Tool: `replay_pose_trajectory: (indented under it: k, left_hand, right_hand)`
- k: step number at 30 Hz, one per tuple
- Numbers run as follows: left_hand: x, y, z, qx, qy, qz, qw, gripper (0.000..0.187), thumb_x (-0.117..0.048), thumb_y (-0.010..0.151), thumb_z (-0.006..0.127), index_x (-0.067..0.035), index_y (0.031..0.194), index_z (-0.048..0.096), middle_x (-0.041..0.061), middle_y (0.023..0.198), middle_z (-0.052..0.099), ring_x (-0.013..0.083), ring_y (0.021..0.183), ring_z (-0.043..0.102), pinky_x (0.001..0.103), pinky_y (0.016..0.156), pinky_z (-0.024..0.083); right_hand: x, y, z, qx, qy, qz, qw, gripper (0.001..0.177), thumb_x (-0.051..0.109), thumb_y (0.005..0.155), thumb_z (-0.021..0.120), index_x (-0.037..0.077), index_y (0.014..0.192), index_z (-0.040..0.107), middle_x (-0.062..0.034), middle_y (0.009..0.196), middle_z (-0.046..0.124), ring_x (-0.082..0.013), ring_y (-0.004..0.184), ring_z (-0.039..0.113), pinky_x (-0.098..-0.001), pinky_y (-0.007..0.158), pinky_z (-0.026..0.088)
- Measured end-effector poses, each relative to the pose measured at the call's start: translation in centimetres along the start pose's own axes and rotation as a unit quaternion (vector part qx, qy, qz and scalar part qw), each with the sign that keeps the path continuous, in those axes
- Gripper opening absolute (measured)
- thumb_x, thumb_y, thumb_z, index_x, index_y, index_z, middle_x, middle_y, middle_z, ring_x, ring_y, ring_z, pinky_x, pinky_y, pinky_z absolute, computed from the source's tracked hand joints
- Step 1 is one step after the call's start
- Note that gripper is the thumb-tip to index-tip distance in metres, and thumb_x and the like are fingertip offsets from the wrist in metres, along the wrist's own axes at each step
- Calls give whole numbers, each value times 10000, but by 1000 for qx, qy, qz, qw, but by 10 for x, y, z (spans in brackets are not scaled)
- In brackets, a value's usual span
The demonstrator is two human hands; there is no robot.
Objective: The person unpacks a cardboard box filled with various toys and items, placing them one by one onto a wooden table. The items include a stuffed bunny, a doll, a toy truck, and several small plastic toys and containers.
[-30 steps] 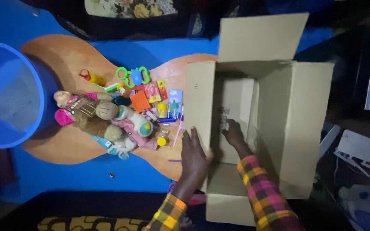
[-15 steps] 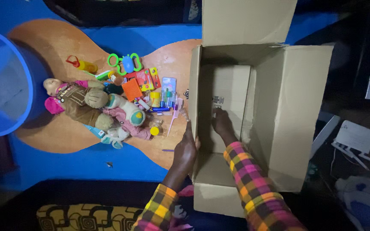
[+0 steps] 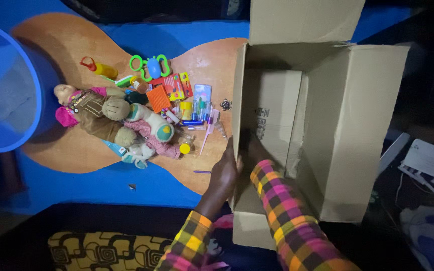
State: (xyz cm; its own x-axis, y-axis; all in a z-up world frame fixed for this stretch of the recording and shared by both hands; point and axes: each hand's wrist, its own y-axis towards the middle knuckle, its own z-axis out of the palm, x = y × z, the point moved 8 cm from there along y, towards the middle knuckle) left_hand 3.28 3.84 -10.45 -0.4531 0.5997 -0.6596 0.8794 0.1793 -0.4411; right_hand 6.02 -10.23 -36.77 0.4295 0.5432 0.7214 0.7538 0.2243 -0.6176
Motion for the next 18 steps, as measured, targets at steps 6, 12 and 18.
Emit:
replay_pose_trajectory:
  k: [6,12,18]
  left_hand:
    - [-4,-5,-14,-13,-28,31,999,680,-221,992,567,-66,1582,268,316,1305,608,502,957,666,552,769,553]
    - [-4,-2,-15,6,-31,3,999,667,-233,991,567,-59,1568,282,329,1286,597,507,994,655,559,791,553]
    - [-1,-2,-16,20,-24,-31,999,670,-246,980,571,-93,1570,292,297,1261,627,503,987,656,563,800,545]
  right_hand:
    - [52,-20,-9,-18,-30,-28,999,441,364,1029,478,52,1308,618,-247,1255,668,-401,1167,626,-441,969,500]
    - [30,-16,-11,-51,80,118,988,523,462,1083,372,75,1382,557,-263,1310,635,-403,1207,616,-452,1001,477]
    - [15,-5,-7,-52,-107,-33,992,499,360,1052,331,71,1445,437,-313,1309,597,-490,1179,581,-531,973,488]
